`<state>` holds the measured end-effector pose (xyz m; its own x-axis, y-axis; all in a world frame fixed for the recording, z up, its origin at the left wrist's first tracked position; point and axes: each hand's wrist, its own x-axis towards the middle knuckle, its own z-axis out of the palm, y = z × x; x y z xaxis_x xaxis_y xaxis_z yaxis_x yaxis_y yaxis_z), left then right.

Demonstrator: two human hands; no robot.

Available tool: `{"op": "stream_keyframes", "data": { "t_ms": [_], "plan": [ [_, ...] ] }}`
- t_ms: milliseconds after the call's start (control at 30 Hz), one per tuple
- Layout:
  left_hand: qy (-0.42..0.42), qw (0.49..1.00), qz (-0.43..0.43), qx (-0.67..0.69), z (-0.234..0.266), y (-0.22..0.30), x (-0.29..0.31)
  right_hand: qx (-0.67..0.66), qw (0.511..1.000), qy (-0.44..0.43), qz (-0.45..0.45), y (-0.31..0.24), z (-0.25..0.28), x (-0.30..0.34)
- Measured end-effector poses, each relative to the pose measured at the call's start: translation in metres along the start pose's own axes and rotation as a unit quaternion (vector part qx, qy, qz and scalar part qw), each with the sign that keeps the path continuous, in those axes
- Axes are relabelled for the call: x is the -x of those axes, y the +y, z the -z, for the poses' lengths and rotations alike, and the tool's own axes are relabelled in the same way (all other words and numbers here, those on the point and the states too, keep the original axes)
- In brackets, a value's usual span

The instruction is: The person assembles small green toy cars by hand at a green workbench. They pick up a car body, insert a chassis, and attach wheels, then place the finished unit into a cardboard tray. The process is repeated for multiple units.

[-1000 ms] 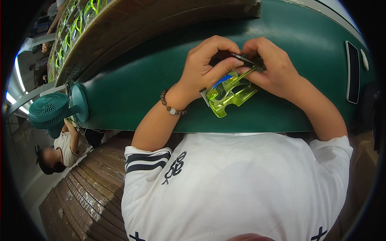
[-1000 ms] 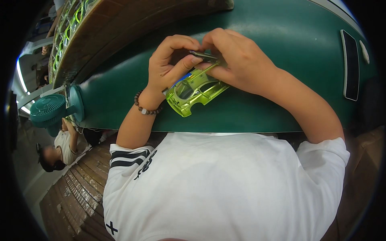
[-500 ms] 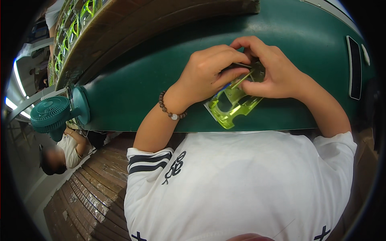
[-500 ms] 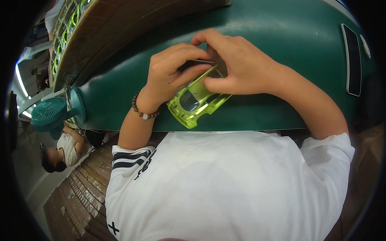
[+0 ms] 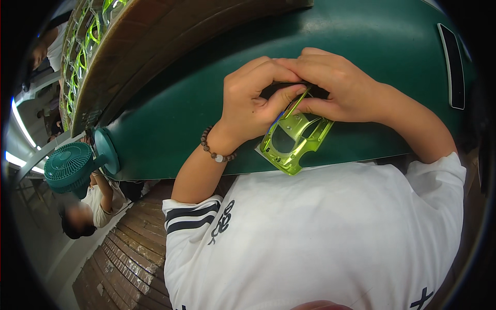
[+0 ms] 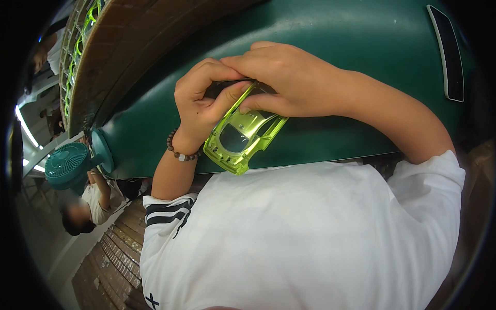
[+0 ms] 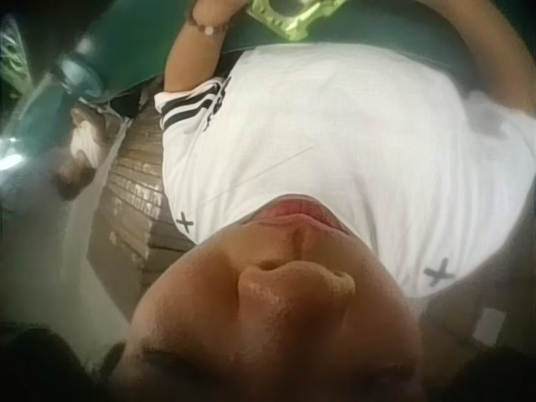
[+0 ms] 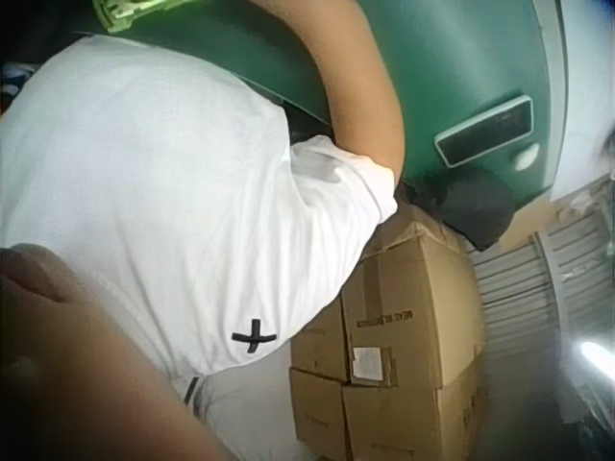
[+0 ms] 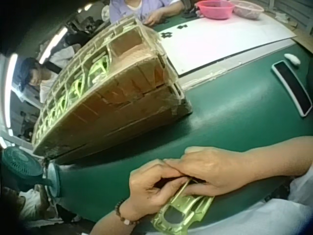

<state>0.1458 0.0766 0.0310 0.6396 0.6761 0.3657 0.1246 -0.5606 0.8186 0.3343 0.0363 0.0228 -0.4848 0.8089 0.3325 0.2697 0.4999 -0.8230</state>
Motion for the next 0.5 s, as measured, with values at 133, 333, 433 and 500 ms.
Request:
{"op": "stream_keyframes", "data": {
  "t_ms": [133, 333, 433, 500],
  "plan": [
    [-0.009, 0.999, -0.029, -0.01, 0.005, -0.001, -0.005, 0.05, 0.999, 0.003, 0.018, 0.001, 0.004, -0.003],
    [-0.046, 0.995, 0.016, 0.085, 0.015, -0.012, 0.001, 0.067, 0.997, 0.021, 0.013, 0.005, 0.001, 0.0],
    [-0.06, 0.993, 0.025, 0.095, 0.019, -0.013, 0.001, 0.035, 0.999, 0.019, 0.008, 0.004, 0.003, -0.001],
    [-0.059, 0.994, 0.033, 0.089, 0.02, -0.013, -0.001, -0.003, 0.999, 0.029, 0.018, 0.003, 0.007, -0.002]
  ]
}}
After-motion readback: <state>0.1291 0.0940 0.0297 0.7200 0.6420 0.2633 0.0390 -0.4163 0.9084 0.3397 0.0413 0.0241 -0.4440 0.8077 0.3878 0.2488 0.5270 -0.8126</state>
